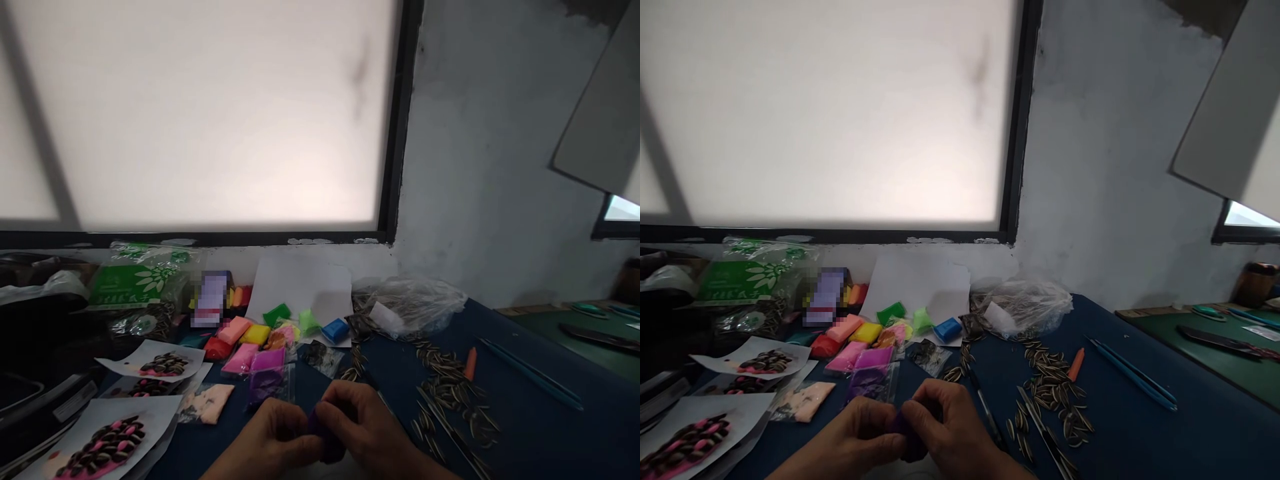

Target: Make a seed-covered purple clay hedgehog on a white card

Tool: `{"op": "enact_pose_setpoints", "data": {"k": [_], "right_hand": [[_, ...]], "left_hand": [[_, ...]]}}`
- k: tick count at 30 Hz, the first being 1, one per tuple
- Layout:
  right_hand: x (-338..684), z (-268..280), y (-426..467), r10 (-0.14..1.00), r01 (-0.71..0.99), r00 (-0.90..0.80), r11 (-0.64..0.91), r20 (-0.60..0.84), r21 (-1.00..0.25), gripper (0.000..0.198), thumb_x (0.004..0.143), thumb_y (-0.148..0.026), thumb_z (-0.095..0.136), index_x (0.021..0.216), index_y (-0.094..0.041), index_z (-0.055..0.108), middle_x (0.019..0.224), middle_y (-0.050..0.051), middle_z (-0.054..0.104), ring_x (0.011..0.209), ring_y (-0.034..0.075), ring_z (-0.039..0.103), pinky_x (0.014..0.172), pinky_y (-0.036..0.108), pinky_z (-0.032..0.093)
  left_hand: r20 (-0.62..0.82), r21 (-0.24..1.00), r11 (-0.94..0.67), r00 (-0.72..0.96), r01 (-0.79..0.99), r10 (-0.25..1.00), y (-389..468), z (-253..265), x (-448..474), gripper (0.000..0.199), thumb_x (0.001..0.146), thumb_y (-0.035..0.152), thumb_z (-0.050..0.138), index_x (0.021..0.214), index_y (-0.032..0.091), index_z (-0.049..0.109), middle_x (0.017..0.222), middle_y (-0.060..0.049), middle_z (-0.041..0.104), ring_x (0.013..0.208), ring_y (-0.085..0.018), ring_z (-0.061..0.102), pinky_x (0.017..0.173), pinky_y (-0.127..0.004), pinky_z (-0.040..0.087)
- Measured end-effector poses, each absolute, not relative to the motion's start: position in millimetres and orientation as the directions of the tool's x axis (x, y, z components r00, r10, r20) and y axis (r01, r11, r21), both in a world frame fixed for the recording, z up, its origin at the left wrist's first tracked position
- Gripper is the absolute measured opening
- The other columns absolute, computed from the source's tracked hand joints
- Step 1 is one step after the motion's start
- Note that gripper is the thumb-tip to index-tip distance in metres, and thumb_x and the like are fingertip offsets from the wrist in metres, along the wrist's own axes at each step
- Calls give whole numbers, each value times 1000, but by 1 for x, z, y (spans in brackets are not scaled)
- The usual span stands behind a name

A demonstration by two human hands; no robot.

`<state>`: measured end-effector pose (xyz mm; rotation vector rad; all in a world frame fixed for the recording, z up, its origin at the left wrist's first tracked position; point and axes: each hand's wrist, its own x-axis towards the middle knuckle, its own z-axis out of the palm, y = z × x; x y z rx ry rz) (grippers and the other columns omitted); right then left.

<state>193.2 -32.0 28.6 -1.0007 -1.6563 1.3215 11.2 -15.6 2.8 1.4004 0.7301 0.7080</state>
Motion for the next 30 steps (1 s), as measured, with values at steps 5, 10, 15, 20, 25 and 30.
{"op": "enact_pose_setpoints", "data": {"k": [5, 10, 15, 20, 25, 30], "right_hand": [[195, 29, -31, 915, 202, -379, 227, 137, -953, 33, 85, -46, 59, 68, -17, 56, 60, -2, 47, 56, 12, 45, 51, 25, 35], [194, 33, -34, 916, 216, -376, 235, 141, -948, 28, 82, -42, 62, 69, -17, 57, 60, -1, 51, 56, 13, 49, 52, 24, 38], [193, 33, -35, 906, 243, -393, 268, 158, -932, 16, 77, -31, 64, 70, -17, 58, 62, -1, 54, 59, 14, 51, 54, 24, 39], [193, 29, -34, 922, 197, -362, 217, 134, -956, 22, 80, -36, 65, 71, -17, 59, 60, -3, 51, 57, 13, 50, 52, 24, 38], [194, 27, -31, 931, 110, -343, 173, 126, -979, 34, 84, -48, 65, 73, -17, 59, 62, -1, 53, 57, 13, 52, 52, 24, 41], [194, 27, -30, 920, 138, -355, 225, 164, -965, 43, 86, -57, 62, 70, -17, 59, 63, 0, 53, 60, 14, 51, 54, 24, 39]], "left_hand": [[-26, 1000, 20, 611, 16, 791, -21, 20, 13, 22, 73, 36, 82, 79, 15, 82, 71, -3, 74, 72, -19, 66, 68, -26, 47], [-86, 996, 76, 600, 42, 796, -23, 26, 16, 15, 75, 30, 77, 74, 16, 82, 65, -2, 74, 67, -17, 66, 66, -24, 47], [-104, 994, 61, 587, 92, 803, -24, 13, 18, 20, 73, 32, 75, 71, 13, 81, 57, 1, 64, 54, -12, 51, 53, -21, 35], [-104, 991, 34, 570, 132, 815, -24, 13, 20, 25, 72, 34, 74, 69, 10, 80, 51, 3, 52, 49, -10, 38, 47, -22, 25], [-84, 995, 39, 570, 90, 818, -21, 17, 18, 23, 71, 37, 76, 69, 14, 80, 54, 3, 59, 51, -10, 44, 52, -21, 33], [-72, 995, 21, 574, 95, 816, -20, 19, 16, 46, 72, 60, 75, 69, 14, 78, 52, 2, 60, 48, -9, 44, 52, -22, 37]]}}
